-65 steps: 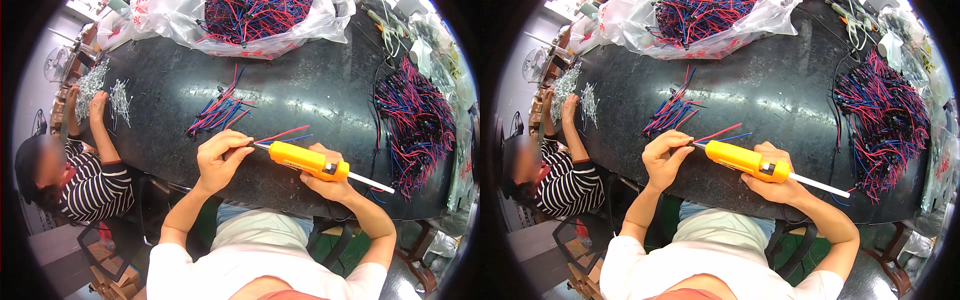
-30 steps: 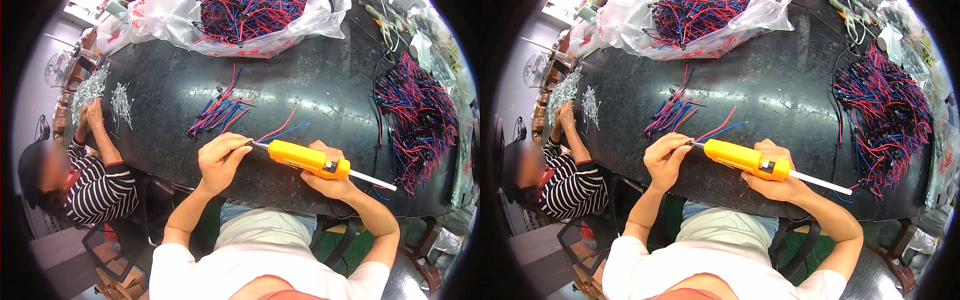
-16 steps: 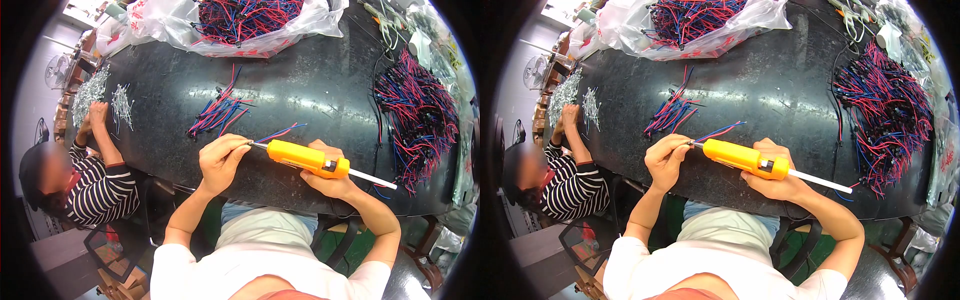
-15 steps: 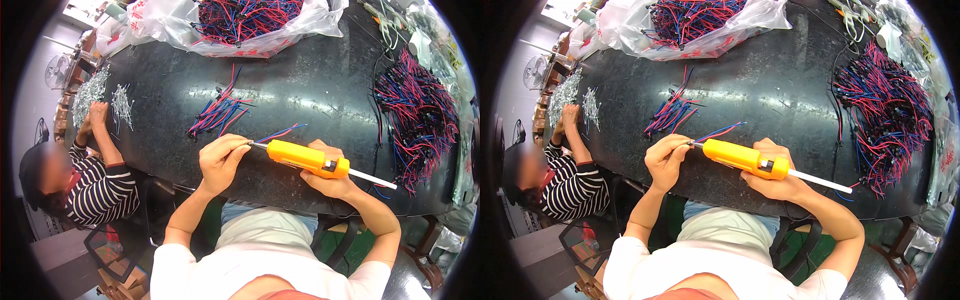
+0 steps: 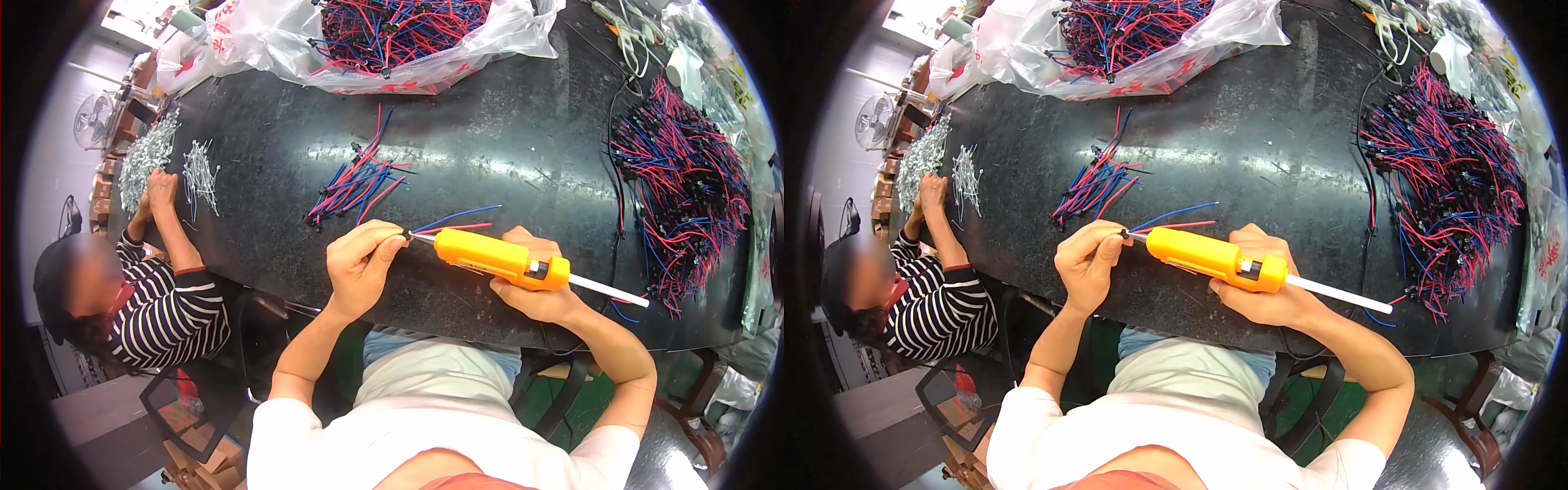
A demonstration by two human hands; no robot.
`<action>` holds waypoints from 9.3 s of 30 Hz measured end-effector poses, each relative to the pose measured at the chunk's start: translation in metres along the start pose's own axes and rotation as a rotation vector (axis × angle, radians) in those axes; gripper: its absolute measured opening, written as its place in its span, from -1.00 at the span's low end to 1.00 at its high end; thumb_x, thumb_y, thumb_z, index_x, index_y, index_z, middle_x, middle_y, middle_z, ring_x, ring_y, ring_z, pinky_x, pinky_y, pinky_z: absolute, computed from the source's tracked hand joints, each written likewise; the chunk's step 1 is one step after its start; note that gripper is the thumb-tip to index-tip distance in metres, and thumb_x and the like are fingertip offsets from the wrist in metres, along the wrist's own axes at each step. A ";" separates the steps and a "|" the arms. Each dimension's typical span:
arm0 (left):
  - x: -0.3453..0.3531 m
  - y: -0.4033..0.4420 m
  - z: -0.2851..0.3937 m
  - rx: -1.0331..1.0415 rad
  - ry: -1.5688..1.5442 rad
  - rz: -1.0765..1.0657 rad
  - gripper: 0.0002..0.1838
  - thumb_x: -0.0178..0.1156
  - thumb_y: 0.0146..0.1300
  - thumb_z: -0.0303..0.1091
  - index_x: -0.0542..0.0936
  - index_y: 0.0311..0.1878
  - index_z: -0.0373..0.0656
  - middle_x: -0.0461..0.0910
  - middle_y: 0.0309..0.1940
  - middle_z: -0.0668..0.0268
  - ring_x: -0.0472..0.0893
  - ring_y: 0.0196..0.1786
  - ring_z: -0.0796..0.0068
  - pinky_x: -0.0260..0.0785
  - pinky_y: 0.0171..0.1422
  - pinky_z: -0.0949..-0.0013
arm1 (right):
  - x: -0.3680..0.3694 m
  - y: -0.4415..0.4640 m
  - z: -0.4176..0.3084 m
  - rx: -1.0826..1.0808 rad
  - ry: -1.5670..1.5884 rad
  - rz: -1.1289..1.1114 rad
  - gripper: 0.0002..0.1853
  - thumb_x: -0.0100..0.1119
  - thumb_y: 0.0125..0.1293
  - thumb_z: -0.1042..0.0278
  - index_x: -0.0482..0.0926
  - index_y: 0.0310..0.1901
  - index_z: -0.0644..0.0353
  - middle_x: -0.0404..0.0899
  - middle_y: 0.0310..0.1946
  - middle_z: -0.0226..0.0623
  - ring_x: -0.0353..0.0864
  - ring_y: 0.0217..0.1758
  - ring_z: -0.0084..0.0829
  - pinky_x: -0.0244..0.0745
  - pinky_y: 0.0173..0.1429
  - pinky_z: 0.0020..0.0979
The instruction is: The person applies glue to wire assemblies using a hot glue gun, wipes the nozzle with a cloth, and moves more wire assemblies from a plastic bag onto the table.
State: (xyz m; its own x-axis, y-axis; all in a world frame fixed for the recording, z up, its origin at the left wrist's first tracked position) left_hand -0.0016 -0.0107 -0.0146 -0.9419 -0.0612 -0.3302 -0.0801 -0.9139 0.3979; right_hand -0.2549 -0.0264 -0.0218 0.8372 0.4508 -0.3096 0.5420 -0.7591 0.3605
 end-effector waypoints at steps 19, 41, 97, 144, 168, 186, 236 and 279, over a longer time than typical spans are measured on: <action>0.001 -0.001 0.001 -0.025 -0.037 -0.005 -0.76 0.18 0.44 -0.40 0.66 -0.30 -0.40 0.65 -0.39 0.21 0.44 -0.53 0.68 0.24 -0.47 0.58 | 0.000 0.000 -0.002 0.018 0.003 0.005 -0.80 0.27 -0.16 0.60 0.41 -0.50 0.23 0.37 -0.59 -0.33 0.34 -0.52 -0.29 0.23 -0.25 -0.29; -0.002 -0.004 -0.006 -0.125 -0.092 0.061 -0.74 0.14 0.47 -0.41 0.61 -0.33 -0.39 0.60 -0.43 0.28 0.39 -0.54 0.71 0.16 -0.49 0.58 | -0.002 0.005 -0.008 0.021 0.068 -0.008 -0.78 0.18 -0.17 0.63 0.62 -0.38 0.25 0.63 -0.46 -0.32 0.57 -0.36 -0.35 0.39 -0.16 -0.34; -0.054 0.022 0.004 -0.021 0.891 -0.207 -0.80 0.43 0.07 -0.32 0.67 -0.33 -0.23 0.61 -0.38 0.18 0.64 -0.33 0.13 0.47 -0.20 0.17 | 0.000 -0.010 0.002 0.382 0.475 0.198 -0.78 0.31 0.19 0.60 0.61 -0.11 0.32 0.66 -0.22 -0.30 0.64 -0.14 -0.50 0.53 0.01 -0.45; -0.003 -0.007 0.024 0.208 0.369 0.133 -0.76 0.39 0.02 -0.71 0.65 -0.22 -0.25 0.65 -0.22 0.25 0.52 -0.47 0.61 0.27 -0.48 0.56 | 0.004 0.000 -0.005 0.039 0.055 -0.026 -0.83 0.27 -0.05 0.63 0.43 -0.49 0.28 0.38 -0.58 -0.31 0.32 -0.54 -0.33 0.19 -0.44 -0.31; -0.002 -0.010 0.025 0.108 0.292 0.133 -0.83 0.36 0.11 -0.66 0.65 -0.22 -0.29 0.64 -0.22 0.28 0.42 -0.49 0.70 0.22 -0.44 0.60 | 0.005 0.001 -0.007 0.020 0.075 0.010 -0.78 0.32 -0.06 0.60 0.40 -0.57 0.26 0.39 -0.66 -0.28 0.31 -0.58 -0.27 0.20 -0.48 -0.26; -0.002 -0.019 0.016 -0.183 -0.023 0.117 -0.92 0.28 0.28 -0.61 0.62 -0.18 -0.36 0.60 -0.14 0.27 0.53 -0.33 0.70 0.38 -0.29 0.64 | 0.005 -0.004 -0.002 -0.003 0.066 -0.029 -0.84 0.24 -0.06 0.64 0.44 -0.46 0.28 0.45 -0.56 -0.29 0.35 -0.52 -0.28 0.21 -0.43 -0.29; 0.007 -0.025 0.009 -0.431 -0.492 0.172 -0.80 0.19 0.43 -0.44 0.63 -0.22 -0.44 0.62 -0.21 0.17 0.38 -0.54 0.69 0.13 -0.51 0.63 | 0.007 -0.002 -0.006 -0.024 0.091 0.027 -0.76 0.30 -0.08 0.62 0.37 -0.59 0.23 0.35 -0.69 -0.29 0.25 -0.62 -0.27 0.15 -0.50 -0.27; -0.025 0.013 0.019 -0.005 0.066 0.282 -0.96 0.23 0.32 -0.61 0.61 -0.20 -0.31 0.60 -0.17 0.29 0.50 -0.33 0.64 0.32 -0.28 0.59 | 0.002 -0.002 -0.008 0.131 0.326 0.050 -0.82 0.23 0.04 0.63 0.63 -0.27 0.28 0.65 -0.34 -0.27 0.61 -0.37 -0.41 0.52 -0.27 -0.41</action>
State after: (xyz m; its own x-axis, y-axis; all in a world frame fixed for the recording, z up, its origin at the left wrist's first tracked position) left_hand 0.0143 -0.0133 0.0154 -0.9036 -0.3391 -0.2618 0.1841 -0.8592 0.4774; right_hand -0.2535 -0.0206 -0.0158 0.8530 0.5218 0.0103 0.5036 -0.8282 0.2459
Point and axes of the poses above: each hand's wrist, its own y-axis towards the middle knuckle, its own x-axis out of the palm, z = x × y, the point moved 2 cm from there along y, towards the middle knuckle
